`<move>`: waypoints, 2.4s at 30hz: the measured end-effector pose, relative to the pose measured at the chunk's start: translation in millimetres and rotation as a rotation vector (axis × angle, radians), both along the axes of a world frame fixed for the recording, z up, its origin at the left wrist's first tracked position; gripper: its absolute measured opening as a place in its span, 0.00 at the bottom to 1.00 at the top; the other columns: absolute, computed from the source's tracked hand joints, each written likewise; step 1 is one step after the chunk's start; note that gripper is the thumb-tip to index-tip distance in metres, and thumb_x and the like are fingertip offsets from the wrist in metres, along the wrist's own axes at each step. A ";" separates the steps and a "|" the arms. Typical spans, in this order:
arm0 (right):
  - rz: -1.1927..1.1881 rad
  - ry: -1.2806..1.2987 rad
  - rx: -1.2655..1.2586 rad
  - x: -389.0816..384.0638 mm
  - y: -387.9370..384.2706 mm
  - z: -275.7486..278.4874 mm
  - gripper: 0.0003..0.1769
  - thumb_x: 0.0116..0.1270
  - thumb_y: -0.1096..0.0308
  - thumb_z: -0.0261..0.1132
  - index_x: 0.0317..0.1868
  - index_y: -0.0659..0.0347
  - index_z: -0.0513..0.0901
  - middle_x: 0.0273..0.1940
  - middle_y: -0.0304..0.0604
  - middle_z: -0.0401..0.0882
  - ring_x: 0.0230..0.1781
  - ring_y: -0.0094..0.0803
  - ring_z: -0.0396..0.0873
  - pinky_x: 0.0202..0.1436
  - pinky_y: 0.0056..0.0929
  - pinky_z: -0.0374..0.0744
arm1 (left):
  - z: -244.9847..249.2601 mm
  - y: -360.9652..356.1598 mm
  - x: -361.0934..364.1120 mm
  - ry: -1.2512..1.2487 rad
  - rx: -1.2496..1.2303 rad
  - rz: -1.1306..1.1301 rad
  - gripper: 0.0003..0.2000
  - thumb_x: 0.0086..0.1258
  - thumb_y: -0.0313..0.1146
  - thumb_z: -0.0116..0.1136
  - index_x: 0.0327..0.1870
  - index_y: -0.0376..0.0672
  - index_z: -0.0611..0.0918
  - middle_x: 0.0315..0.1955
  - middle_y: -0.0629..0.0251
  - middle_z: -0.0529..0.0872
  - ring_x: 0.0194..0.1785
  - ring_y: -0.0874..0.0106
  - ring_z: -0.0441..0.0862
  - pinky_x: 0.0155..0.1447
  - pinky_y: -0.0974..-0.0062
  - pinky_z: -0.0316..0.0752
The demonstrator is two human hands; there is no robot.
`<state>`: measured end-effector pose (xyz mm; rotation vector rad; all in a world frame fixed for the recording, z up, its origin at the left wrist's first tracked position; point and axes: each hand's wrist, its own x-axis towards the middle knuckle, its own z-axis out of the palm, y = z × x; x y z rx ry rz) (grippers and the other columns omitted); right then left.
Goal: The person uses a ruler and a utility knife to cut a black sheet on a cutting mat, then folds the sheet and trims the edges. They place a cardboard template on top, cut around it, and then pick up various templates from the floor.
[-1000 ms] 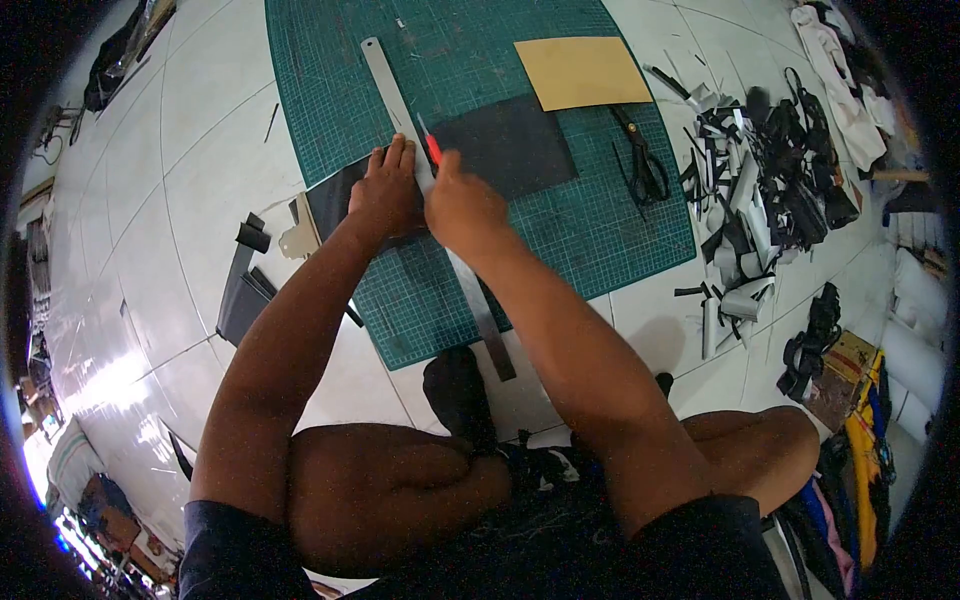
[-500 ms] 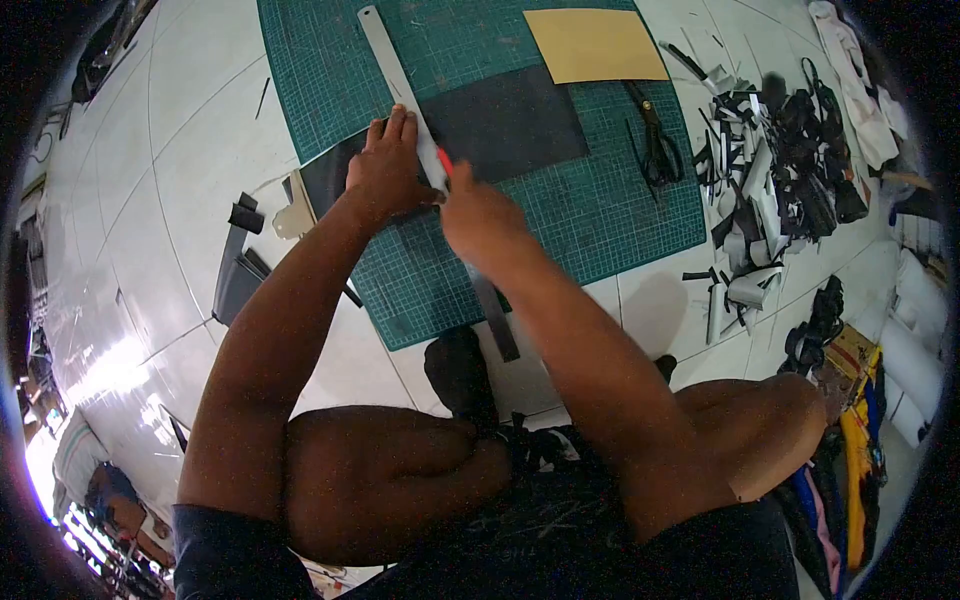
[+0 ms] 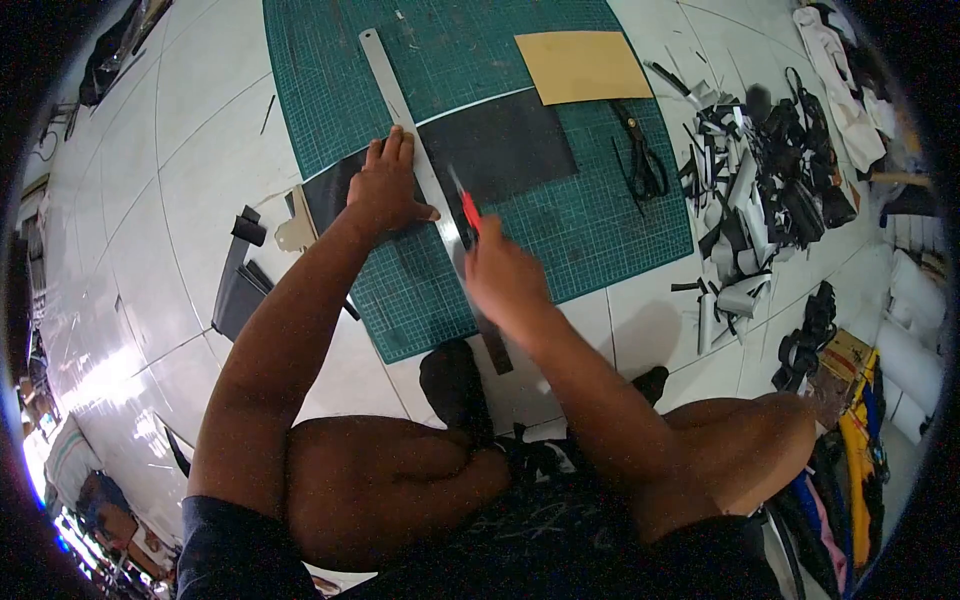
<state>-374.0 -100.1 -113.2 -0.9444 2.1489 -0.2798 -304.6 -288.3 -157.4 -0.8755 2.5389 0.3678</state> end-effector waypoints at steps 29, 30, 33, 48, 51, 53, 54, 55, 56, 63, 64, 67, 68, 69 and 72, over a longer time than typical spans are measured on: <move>0.119 0.061 -0.003 11.7 57.7 -33.7 0.15 0.73 0.65 0.58 0.52 0.64 0.66 0.36 0.59 0.83 0.35 0.56 0.86 0.39 0.51 0.82 | -9.3 -1.8 -1.4 0.035 -0.013 0.016 0.61 0.46 0.54 0.81 0.77 0.36 0.55 0.78 0.55 0.53 0.79 0.49 0.56 0.72 0.53 0.71; 0.117 0.051 -0.022 7.1 58.6 -29.1 0.15 0.73 0.65 0.58 0.52 0.65 0.66 0.36 0.59 0.83 0.35 0.56 0.85 0.39 0.51 0.82 | -4.4 -2.6 -4.3 0.029 0.002 0.020 0.62 0.45 0.55 0.81 0.77 0.36 0.55 0.79 0.54 0.52 0.80 0.48 0.54 0.74 0.53 0.70; 0.028 -0.014 -0.117 2.7 62.8 -26.8 0.16 0.73 0.64 0.59 0.53 0.65 0.66 0.36 0.60 0.82 0.34 0.59 0.84 0.38 0.52 0.81 | 2.5 0.1 -0.2 0.009 0.043 0.036 0.63 0.44 0.55 0.82 0.78 0.35 0.53 0.80 0.51 0.49 0.80 0.46 0.50 0.76 0.52 0.67; -0.207 0.051 -0.307 -41.0 -81.2 -67.2 0.27 0.66 0.58 0.71 0.54 0.62 0.66 0.45 0.58 0.82 0.49 0.58 0.83 0.48 0.52 0.81 | -8.8 -0.2 4.5 0.134 -0.032 0.056 0.59 0.41 0.52 0.83 0.75 0.39 0.60 0.74 0.46 0.59 0.78 0.49 0.58 0.70 0.54 0.74; -0.188 0.069 -0.263 -47.3 -79.1 -66.7 0.26 0.67 0.58 0.71 0.53 0.61 0.66 0.46 0.58 0.82 0.49 0.56 0.84 0.49 0.51 0.81 | 0.0 1.5 2.9 0.084 -0.026 0.048 0.59 0.41 0.52 0.83 0.75 0.39 0.60 0.73 0.47 0.61 0.77 0.49 0.60 0.68 0.55 0.76; -0.182 0.065 -0.259 -53.8 -80.1 -64.1 0.26 0.67 0.58 0.70 0.54 0.61 0.67 0.46 0.58 0.82 0.49 0.56 0.84 0.49 0.51 0.81 | 1.2 1.2 1.0 0.074 -0.046 0.041 0.59 0.41 0.53 0.82 0.75 0.39 0.60 0.73 0.47 0.62 0.77 0.50 0.61 0.67 0.56 0.77; -0.186 0.079 -0.265 -56.2 -79.9 -63.9 0.26 0.67 0.58 0.70 0.54 0.61 0.67 0.47 0.58 0.82 0.49 0.56 0.84 0.49 0.51 0.81 | -0.4 1.2 1.2 0.093 -0.050 0.035 0.59 0.42 0.53 0.82 0.75 0.39 0.60 0.73 0.47 0.62 0.77 0.50 0.61 0.66 0.56 0.78; -0.188 0.092 -0.273 -57.6 -80.4 -63.8 0.26 0.67 0.58 0.71 0.54 0.61 0.67 0.47 0.58 0.82 0.49 0.56 0.84 0.49 0.51 0.81 | -1.9 1.0 2.5 0.111 -0.057 0.031 0.59 0.42 0.53 0.82 0.75 0.39 0.60 0.73 0.47 0.62 0.76 0.51 0.61 0.66 0.56 0.78; -0.187 0.102 -0.279 -57.9 -80.8 -64.0 0.26 0.67 0.58 0.71 0.54 0.62 0.67 0.47 0.58 0.82 0.49 0.56 0.84 0.50 0.51 0.81 | -3.6 1.0 5.0 0.128 -0.062 0.030 0.58 0.42 0.54 0.82 0.75 0.38 0.60 0.73 0.48 0.62 0.76 0.51 0.61 0.66 0.56 0.78; -0.160 0.190 -0.319 -51.5 -78.2 -60.4 0.20 0.73 0.58 0.61 0.55 0.63 0.67 0.48 0.61 0.81 0.48 0.57 0.84 0.50 0.55 0.81 | -2.0 -0.2 3.1 0.085 -0.029 0.039 0.59 0.42 0.54 0.82 0.75 0.38 0.59 0.73 0.48 0.61 0.77 0.50 0.60 0.67 0.57 0.77; -0.138 0.165 -0.346 -43.4 -77.7 -62.3 0.19 0.74 0.59 0.59 0.55 0.63 0.67 0.48 0.62 0.81 0.47 0.57 0.84 0.50 0.56 0.81 | -3.6 -0.1 3.5 0.083 -0.025 0.037 0.59 0.42 0.54 0.82 0.75 0.38 0.59 0.74 0.48 0.61 0.78 0.50 0.59 0.68 0.56 0.77; -0.077 0.056 -0.191 -25.1 -83.9 -39.9 0.16 0.74 0.64 0.55 0.54 0.64 0.66 0.47 0.64 0.81 0.46 0.60 0.84 0.49 0.58 0.81 | -8.8 1.1 1.8 0.076 -0.043 0.031 0.60 0.43 0.54 0.82 0.75 0.38 0.58 0.74 0.47 0.60 0.78 0.49 0.59 0.69 0.55 0.75; -0.052 0.012 -0.101 -21.2 -87.7 -30.3 0.15 0.74 0.65 0.55 0.54 0.64 0.66 0.47 0.65 0.81 0.45 0.61 0.84 0.49 0.58 0.81 | -10.9 0.3 2.0 0.072 -0.055 0.034 0.60 0.43 0.54 0.82 0.75 0.38 0.58 0.75 0.47 0.59 0.78 0.49 0.59 0.69 0.54 0.75; -0.047 0.003 -0.084 -19.7 -90.1 -30.7 0.16 0.74 0.64 0.55 0.54 0.64 0.66 0.44 0.65 0.82 0.46 0.63 0.83 0.50 0.58 0.80 | -10.3 -1.5 1.3 0.076 -0.032 0.044 0.59 0.44 0.53 0.82 0.76 0.39 0.57 0.76 0.47 0.58 0.78 0.48 0.57 0.71 0.53 0.73; -0.134 0.112 -0.427 -21.2 -91.7 -65.2 0.16 0.74 0.63 0.55 0.54 0.64 0.66 0.42 0.66 0.83 0.45 0.64 0.82 0.49 0.59 0.80 | -7.1 -1.5 3.2 0.073 0.027 0.066 0.59 0.47 0.53 0.81 0.77 0.40 0.56 0.77 0.45 0.54 0.80 0.46 0.54 0.74 0.49 0.69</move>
